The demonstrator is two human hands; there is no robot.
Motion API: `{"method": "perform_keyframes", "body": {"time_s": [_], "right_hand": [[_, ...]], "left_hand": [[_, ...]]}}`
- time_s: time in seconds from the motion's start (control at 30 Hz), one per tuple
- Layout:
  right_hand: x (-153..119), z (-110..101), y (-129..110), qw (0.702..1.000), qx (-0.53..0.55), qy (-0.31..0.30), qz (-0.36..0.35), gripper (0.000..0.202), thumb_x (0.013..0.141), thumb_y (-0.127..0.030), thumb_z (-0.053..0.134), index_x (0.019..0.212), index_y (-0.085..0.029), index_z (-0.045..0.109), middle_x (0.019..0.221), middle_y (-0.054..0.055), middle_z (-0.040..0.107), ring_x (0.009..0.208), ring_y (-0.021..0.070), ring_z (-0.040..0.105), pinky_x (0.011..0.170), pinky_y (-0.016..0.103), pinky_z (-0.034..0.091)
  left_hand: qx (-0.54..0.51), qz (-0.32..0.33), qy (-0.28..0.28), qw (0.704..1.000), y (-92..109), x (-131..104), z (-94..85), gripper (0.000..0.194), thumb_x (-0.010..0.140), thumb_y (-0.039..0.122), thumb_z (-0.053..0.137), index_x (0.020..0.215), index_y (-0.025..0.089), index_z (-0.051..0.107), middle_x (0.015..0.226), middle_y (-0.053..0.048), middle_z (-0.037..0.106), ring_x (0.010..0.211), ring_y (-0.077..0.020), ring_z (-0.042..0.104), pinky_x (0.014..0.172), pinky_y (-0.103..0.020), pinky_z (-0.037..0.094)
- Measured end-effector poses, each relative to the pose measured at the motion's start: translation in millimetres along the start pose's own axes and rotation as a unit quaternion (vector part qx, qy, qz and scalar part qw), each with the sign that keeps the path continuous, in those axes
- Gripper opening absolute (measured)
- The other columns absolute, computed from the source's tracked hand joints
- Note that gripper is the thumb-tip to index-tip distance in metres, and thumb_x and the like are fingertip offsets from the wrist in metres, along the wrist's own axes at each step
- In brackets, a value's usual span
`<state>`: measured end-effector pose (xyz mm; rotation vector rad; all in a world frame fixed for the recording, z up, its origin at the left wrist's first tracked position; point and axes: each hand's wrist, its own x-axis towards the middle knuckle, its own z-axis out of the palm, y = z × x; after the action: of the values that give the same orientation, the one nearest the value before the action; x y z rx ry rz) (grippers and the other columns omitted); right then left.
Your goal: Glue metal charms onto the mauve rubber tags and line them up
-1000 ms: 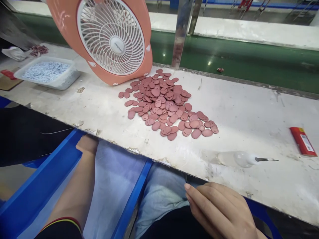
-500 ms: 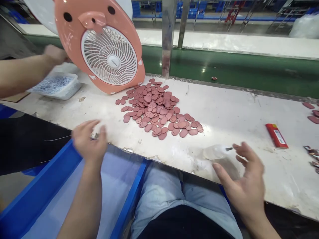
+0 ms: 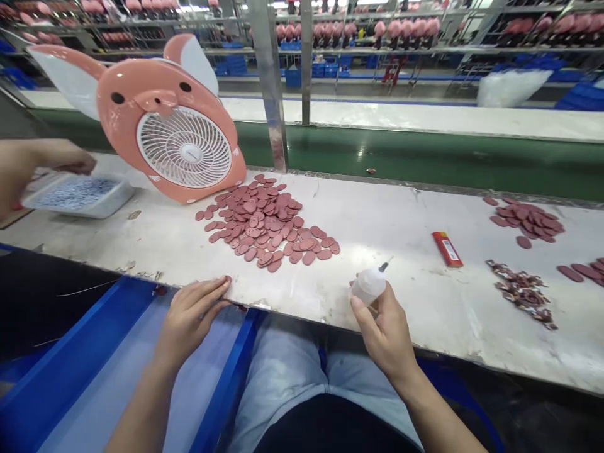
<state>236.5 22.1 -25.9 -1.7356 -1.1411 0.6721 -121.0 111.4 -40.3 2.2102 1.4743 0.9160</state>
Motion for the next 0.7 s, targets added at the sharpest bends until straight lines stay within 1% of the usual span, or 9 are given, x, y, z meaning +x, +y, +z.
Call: {"method": "perform_keyframes", "body": {"time_s": [0.07, 0.13, 0.2, 0.27, 0.33, 0.4, 0.43, 0.5, 0.7], "right_hand": [[-9.5, 4.2, -4.1, 0.998, 0.062, -0.022, 0.003, 0.054, 0.083, -0.065, 0.05, 0.118, -0.023, 0.052, 0.101, 0.004, 0.065, 0.086, 0.0105, 0.062, 0.08, 0.024, 0.058], [-18.6, 10.7, -12.5, 0.991, 0.114, -0.066, 0.014, 0.056, 0.08, -0.067, 0.051, 0.114, -0.023, 0.051, 0.09, 0.001, 0.061, 0.076, 0.0092, 0.06, 0.069, 0.024, 0.059], [-25.7, 18.3, -25.2, 0.982, 0.147, -0.116, 0.034, 0.055, 0.076, -0.067, 0.058, 0.107, -0.022, 0.052, 0.084, -0.001, 0.058, 0.068, 0.0073, 0.058, 0.061, 0.021, 0.057], [-29.8, 25.4, -39.7, 0.971, 0.163, -0.163, 0.06, 0.051, 0.073, -0.063, 0.067, 0.099, -0.021, 0.054, 0.078, -0.002, 0.057, 0.062, 0.0042, 0.055, 0.057, 0.017, 0.052], [-31.0, 30.8, -52.9, 0.96, 0.174, -0.205, 0.085, 0.049, 0.069, -0.057, 0.077, 0.09, -0.018, 0.055, 0.073, -0.004, 0.057, 0.059, 0.0018, 0.052, 0.056, 0.013, 0.048], [-31.3, 33.7, -62.3, 0.945, 0.188, -0.243, 0.112, 0.049, 0.062, -0.05, 0.085, 0.083, -0.017, 0.056, 0.071, -0.004, 0.058, 0.059, 0.001, 0.053, 0.055, 0.011, 0.046], [-31.7, 34.4, -65.5, 0.937, 0.197, -0.258, 0.128, 0.049, 0.06, -0.048, 0.087, 0.082, -0.016, 0.056, 0.071, -0.004, 0.059, 0.059, 0.0011, 0.054, 0.054, 0.011, 0.046], [-34.4, 34.9, -69.3, 0.92, 0.223, -0.276, 0.164, 0.053, 0.056, -0.048, 0.089, 0.083, -0.017, 0.055, 0.07, -0.005, 0.058, 0.056, 0.0015, 0.054, 0.052, 0.012, 0.047], [-47.7, 34.2, -71.6, 0.882, 0.283, -0.288, 0.245, 0.063, 0.059, -0.058, 0.083, 0.094, -0.022, 0.045, 0.066, -0.009, 0.054, 0.048, 0.0024, 0.053, 0.045, 0.014, 0.047]], "left_hand": [[-0.059, -0.018, 0.043, 0.997, 10.5, -9.4, 10.6, 0.02, 0.086, 0.03, 0.066, 0.102, 0.034, 0.078, 0.113, 0.001, 0.076, 0.107, -0.0165, 0.07, 0.106, -0.035, 0.049], [-0.091, -0.045, 0.083, 0.991, 31.7, -18.0, 22.2, 0.02, 0.088, 0.029, 0.063, 0.099, 0.026, 0.079, 0.103, -0.003, 0.078, 0.099, -0.0146, 0.072, 0.099, -0.031, 0.055], [-0.135, -0.089, 0.108, 0.981, 62.0, -25.0, 32.0, 0.024, 0.09, 0.031, 0.06, 0.102, 0.02, 0.076, 0.096, -0.006, 0.079, 0.09, -0.0143, 0.075, 0.089, -0.028, 0.06], [-0.209, -0.148, 0.099, 0.962, 95.7, -29.9, 37.6, 0.027, 0.091, 0.034, 0.058, 0.104, 0.016, 0.074, 0.089, -0.006, 0.079, 0.079, -0.014, 0.076, 0.075, -0.024, 0.063], [-0.384, -0.28, 0.069, 0.877, 125.9, -33.4, 38.5, 0.027, 0.081, 0.037, 0.072, 0.098, 0.016, 0.075, 0.086, -0.006, 0.079, 0.075, -0.0139, 0.076, 0.069, -0.019, 0.062], [-0.484, -0.352, 0.036, 0.8, 147.1, -36.5, 37.0, 0.03, 0.072, 0.036, 0.082, 0.096, 0.018, 0.076, 0.082, -0.005, 0.079, 0.073, -0.0116, 0.075, 0.068, -0.014, 0.06], [-0.507, -0.367, 0.024, 0.779, 153.8, -38.2, 36.4, 0.03, 0.07, 0.035, 0.084, 0.095, 0.019, 0.076, 0.081, -0.004, 0.079, 0.072, -0.0101, 0.074, 0.068, -0.013, 0.059], [-0.541, -0.363, 0.002, 0.759, 159.8, -42.2, 37.7, 0.027, 0.07, 0.032, 0.084, 0.094, 0.021, 0.077, 0.081, -0.003, 0.079, 0.073, -0.0082, 0.073, 0.07, -0.011, 0.058], [-0.62, -0.222, -0.021, 0.752, 153.9, -55.5, 59.8, 0.033, 0.063, 0.027, 0.089, 0.094, 0.028, 0.079, 0.087, 0.001, 0.072, 0.077, -0.0082, 0.069, 0.072, -0.016, 0.06]]}}
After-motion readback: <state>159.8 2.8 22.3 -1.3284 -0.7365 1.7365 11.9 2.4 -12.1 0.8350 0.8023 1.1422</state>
